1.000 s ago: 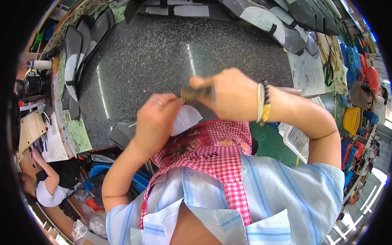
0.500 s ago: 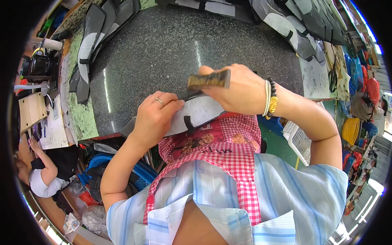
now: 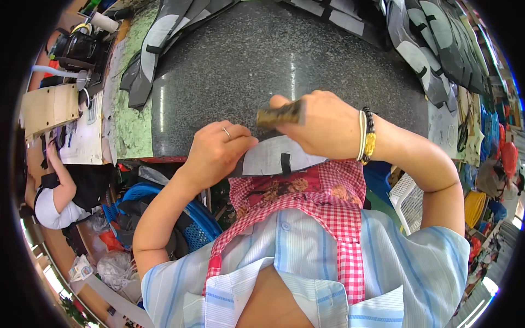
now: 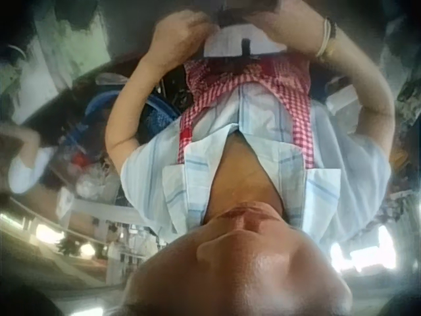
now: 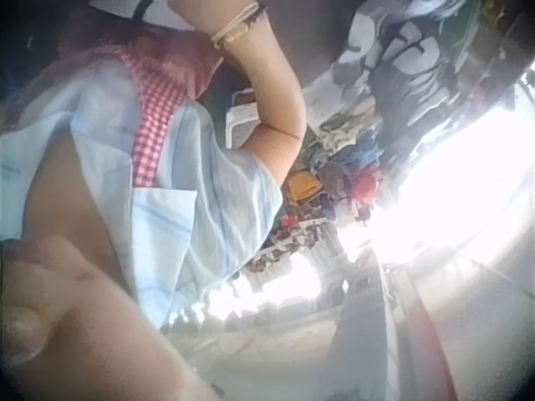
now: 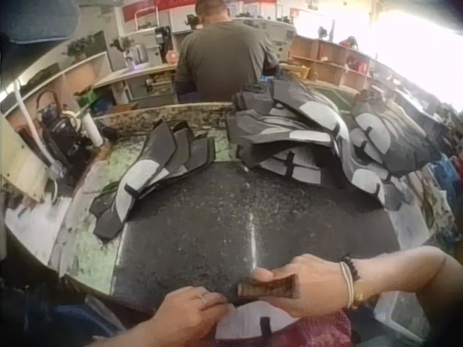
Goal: The person places a plastic basket aside, arranges stacks of shoe components on the workbench, and then folds the edges of the pieces one by one and hammers them flat using a small hammer.
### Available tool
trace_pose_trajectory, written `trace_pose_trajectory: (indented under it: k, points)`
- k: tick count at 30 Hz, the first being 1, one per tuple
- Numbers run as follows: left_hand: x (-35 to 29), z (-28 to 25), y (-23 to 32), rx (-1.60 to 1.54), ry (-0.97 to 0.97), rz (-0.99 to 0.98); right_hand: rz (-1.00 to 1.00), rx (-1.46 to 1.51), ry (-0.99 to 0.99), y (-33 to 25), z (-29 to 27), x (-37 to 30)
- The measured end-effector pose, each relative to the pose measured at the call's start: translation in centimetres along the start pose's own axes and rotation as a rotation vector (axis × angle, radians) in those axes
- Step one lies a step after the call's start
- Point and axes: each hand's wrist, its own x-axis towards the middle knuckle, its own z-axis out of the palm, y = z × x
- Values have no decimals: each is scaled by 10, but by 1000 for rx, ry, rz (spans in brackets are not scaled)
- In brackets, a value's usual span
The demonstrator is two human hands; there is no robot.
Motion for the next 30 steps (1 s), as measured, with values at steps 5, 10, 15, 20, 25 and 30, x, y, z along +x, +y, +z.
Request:
trace_pose_trajectory:
  k: [5,10,15,20,25,30]
  points:
    - [8,21,1,-215,126,-104,-137,-123,116,11,12,-7]
    - [46,48,30,-159,146,-161,10,-294,-149,15,-20,-41]
    - [38,19,-2,-102,-27,36,113,-24,134,28,-5,-42]
    - [28,12,-13,-137,-58,38,227,-69,-98,-7,-3,-33]
    - [17,8,-6,-10,-36,58,86,138,64,6,6,-25]
    - [-3,8,-1,-22,225,-220,119,41,18,-9,13,-19]
